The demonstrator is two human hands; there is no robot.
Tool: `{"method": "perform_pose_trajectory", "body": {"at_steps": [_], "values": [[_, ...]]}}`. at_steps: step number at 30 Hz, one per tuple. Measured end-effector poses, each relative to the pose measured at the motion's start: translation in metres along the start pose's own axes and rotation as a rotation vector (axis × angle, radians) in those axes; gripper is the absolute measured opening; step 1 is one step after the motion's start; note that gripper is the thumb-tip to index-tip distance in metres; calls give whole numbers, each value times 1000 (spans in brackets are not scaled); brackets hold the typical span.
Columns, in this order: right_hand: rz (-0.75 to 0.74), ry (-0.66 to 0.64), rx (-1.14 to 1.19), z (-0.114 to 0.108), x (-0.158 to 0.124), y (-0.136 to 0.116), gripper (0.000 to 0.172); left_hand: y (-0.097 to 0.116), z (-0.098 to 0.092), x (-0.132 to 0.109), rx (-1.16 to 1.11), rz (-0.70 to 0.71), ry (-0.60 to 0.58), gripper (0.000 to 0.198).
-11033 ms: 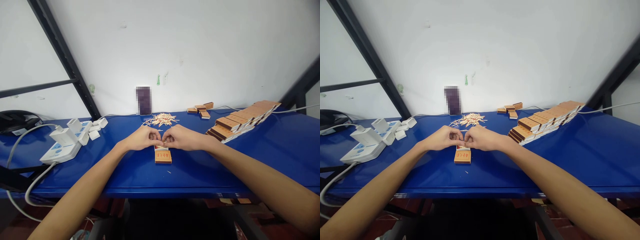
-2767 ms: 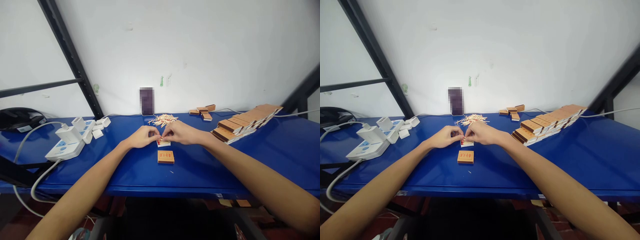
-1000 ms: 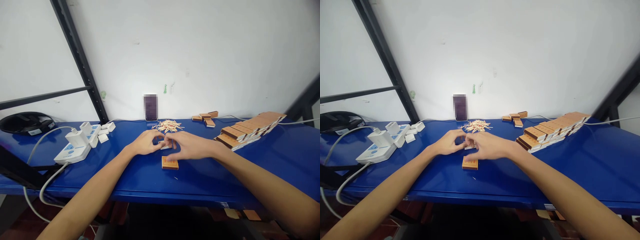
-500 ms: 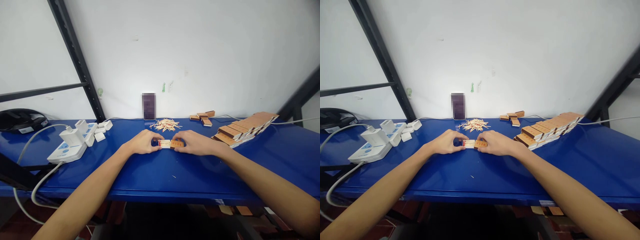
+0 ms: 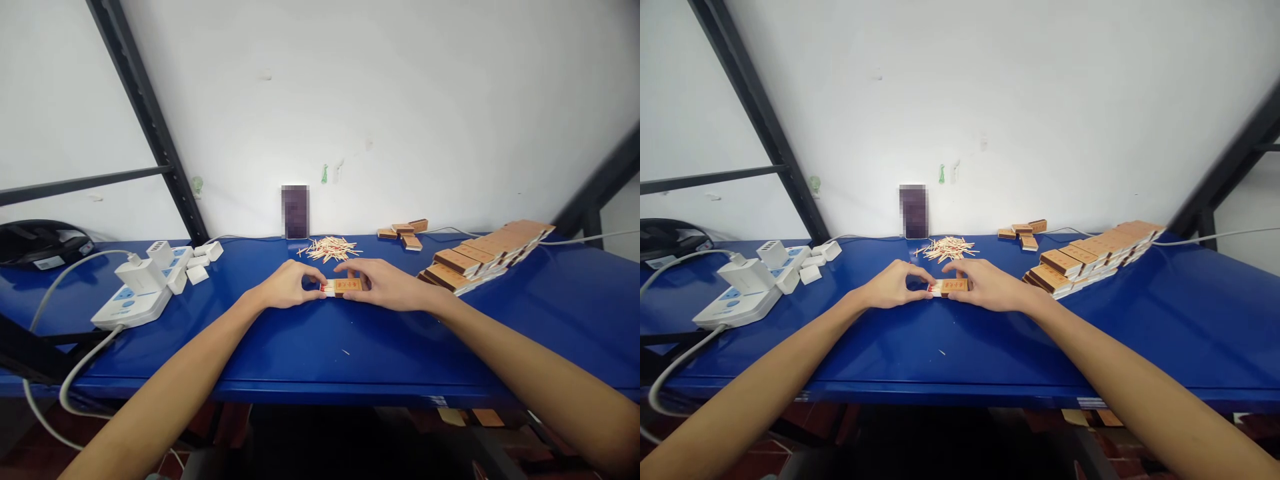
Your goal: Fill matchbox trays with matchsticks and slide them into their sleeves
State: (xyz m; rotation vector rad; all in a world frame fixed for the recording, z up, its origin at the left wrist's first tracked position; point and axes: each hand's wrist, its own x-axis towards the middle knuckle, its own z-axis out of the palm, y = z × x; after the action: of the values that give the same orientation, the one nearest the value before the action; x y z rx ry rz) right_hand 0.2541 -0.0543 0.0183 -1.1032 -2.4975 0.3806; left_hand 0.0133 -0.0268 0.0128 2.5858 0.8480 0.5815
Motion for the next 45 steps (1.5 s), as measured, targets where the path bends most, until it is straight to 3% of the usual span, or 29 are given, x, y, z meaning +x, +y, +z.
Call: {"method": "perform_pose_trajectory", "body": {"at_steps": [4, 9, 14, 16, 20, 25, 29, 32, 36, 45], "values": [[-64, 59, 52, 10, 2, -4, 46, 0, 3, 0, -121, 16, 14, 41], [1, 100, 107, 19, 2, -5, 64, 3, 7, 1, -226, -1, 23, 69], [27, 181, -54, 23, -3, -14, 64, 14, 12, 2, -376, 60, -42, 70], [67, 190, -198, 15, -8, -21, 60, 13, 10, 2, -318, 56, 2, 63], [148, 269, -509, -25, -30, -27, 39, -5, -6, 1, 105, -63, 248, 41], [109, 340, -813, -71, -70, 0, 34, -47, -37, -7, 539, -301, 239, 36], [36, 269, -980, -70, -88, 28, 34, -72, -52, -15, 643, -484, 270, 38], [24, 252, -1026, -62, -90, 39, 37, -82, -56, -19, 643, -541, 325, 39], [4, 289, -1041, -63, -88, 45, 42, -86, -58, -23, 699, -580, 405, 44], [-59, 328, -929, -66, -84, 48, 42, -95, -66, -38, 678, -879, 708, 44]]}}
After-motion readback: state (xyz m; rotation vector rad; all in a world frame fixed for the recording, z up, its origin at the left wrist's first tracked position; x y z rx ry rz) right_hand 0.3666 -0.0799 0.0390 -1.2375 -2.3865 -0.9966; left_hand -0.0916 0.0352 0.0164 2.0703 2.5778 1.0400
